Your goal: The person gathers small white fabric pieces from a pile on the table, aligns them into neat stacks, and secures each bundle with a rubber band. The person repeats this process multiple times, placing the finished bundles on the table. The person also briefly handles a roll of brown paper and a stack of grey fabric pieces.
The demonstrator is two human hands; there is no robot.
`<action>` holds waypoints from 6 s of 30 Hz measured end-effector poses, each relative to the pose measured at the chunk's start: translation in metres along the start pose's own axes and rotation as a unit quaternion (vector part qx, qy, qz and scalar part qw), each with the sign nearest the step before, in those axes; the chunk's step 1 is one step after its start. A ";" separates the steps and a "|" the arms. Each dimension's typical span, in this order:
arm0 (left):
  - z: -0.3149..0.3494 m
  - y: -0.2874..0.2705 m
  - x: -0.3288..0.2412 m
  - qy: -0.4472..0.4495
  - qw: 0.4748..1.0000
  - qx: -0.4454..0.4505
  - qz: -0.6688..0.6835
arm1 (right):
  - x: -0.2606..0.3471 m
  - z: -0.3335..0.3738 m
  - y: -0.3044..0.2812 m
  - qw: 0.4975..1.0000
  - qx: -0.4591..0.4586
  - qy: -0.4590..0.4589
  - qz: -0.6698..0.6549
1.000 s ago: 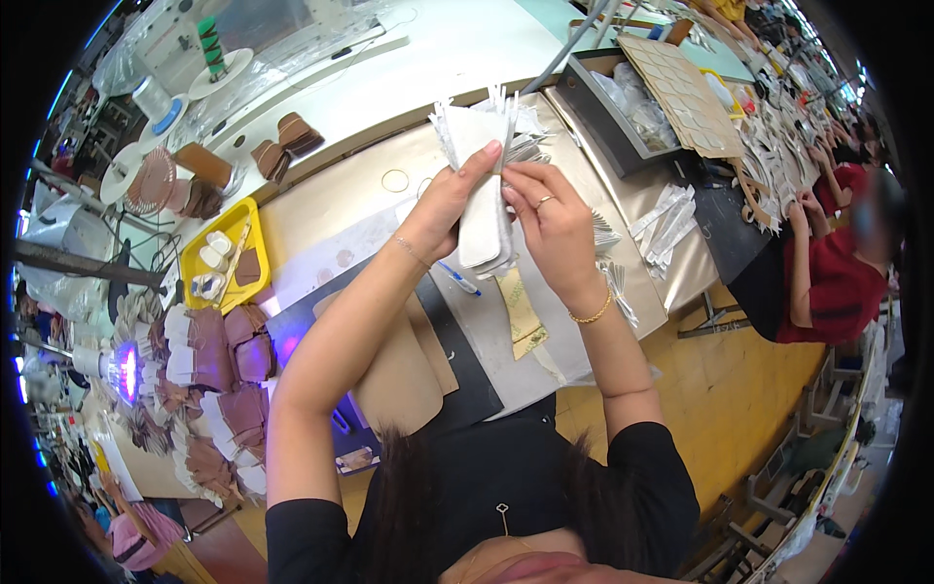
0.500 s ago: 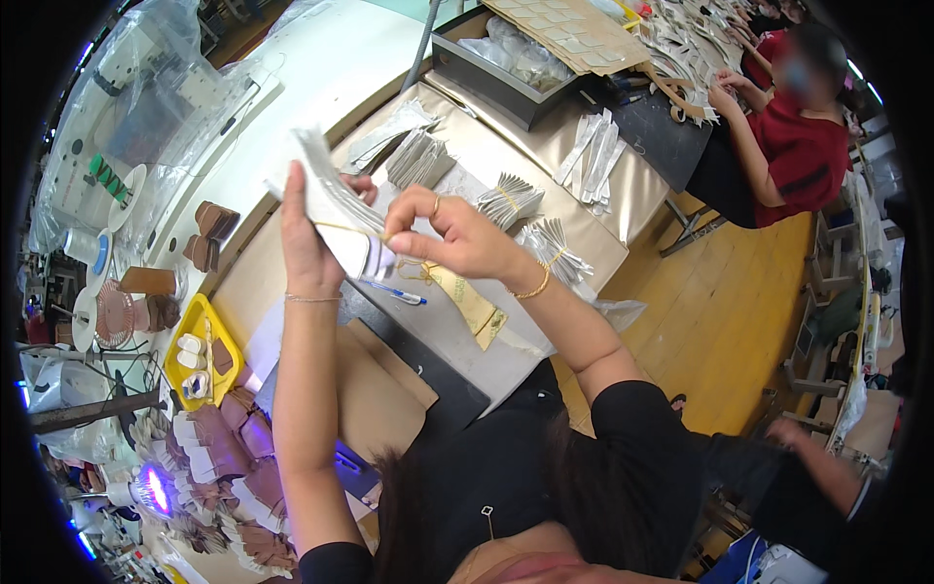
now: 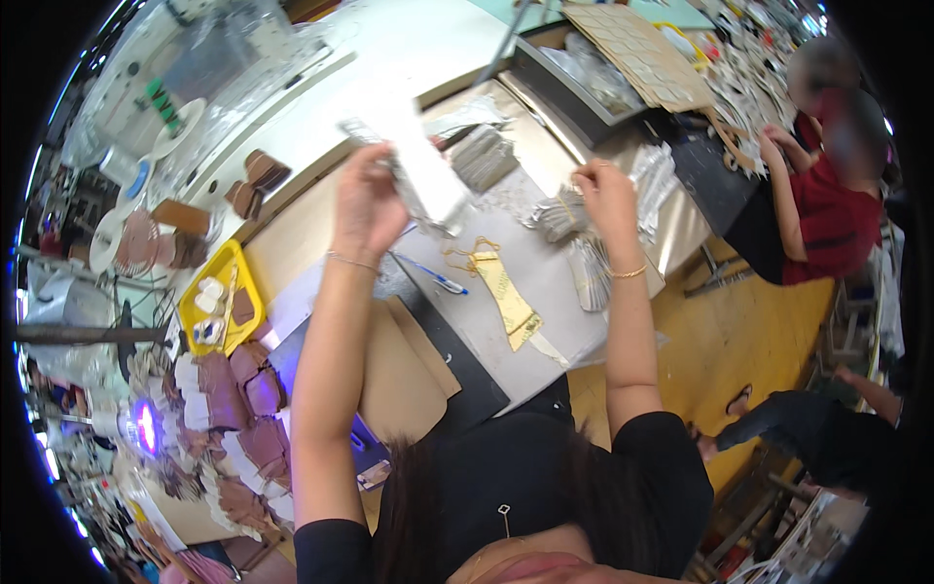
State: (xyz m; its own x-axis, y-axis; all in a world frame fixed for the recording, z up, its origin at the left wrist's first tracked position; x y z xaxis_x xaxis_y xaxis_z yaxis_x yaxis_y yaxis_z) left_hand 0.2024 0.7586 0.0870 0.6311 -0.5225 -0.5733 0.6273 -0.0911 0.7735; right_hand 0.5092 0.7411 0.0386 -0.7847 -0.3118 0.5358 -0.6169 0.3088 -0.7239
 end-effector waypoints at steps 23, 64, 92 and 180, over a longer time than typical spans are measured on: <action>-0.003 0.023 0.032 -0.020 0.976 0.041 -0.213 | 0.137 -0.031 0.008 0.961 -0.108 0.017 -0.255; -0.061 -0.092 -0.132 -0.141 0.787 -0.218 -0.560 | 0.014 0.040 -0.049 0.949 -0.095 0.129 -0.271; -0.023 0.018 0.040 0.041 0.695 -0.018 -0.718 | 0.040 -0.018 -0.004 0.959 0.183 -0.113 -0.184; 0.029 0.037 0.050 -0.036 0.929 -0.082 -0.360 | 0.113 0.044 -0.054 0.868 -0.053 -0.078 -0.487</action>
State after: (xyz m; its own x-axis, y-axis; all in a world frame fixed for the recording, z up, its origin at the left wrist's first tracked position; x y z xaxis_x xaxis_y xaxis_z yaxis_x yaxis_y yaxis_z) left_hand 0.2440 0.7046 0.0952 -0.0076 -0.4327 -0.9015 0.9397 -0.3113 0.1415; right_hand 0.4563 0.6496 0.1188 0.1246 -0.5870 0.7999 -0.9920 -0.0917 0.0872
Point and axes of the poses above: each hand's wrist, its own z-axis away from the middle knuckle, its own y-axis out of the palm, x = y × z, the point moved 3 cm from there along -z, towards the middle knuckle, and after that the axes turned 13 degrees about -y, right-handed, at the moved point
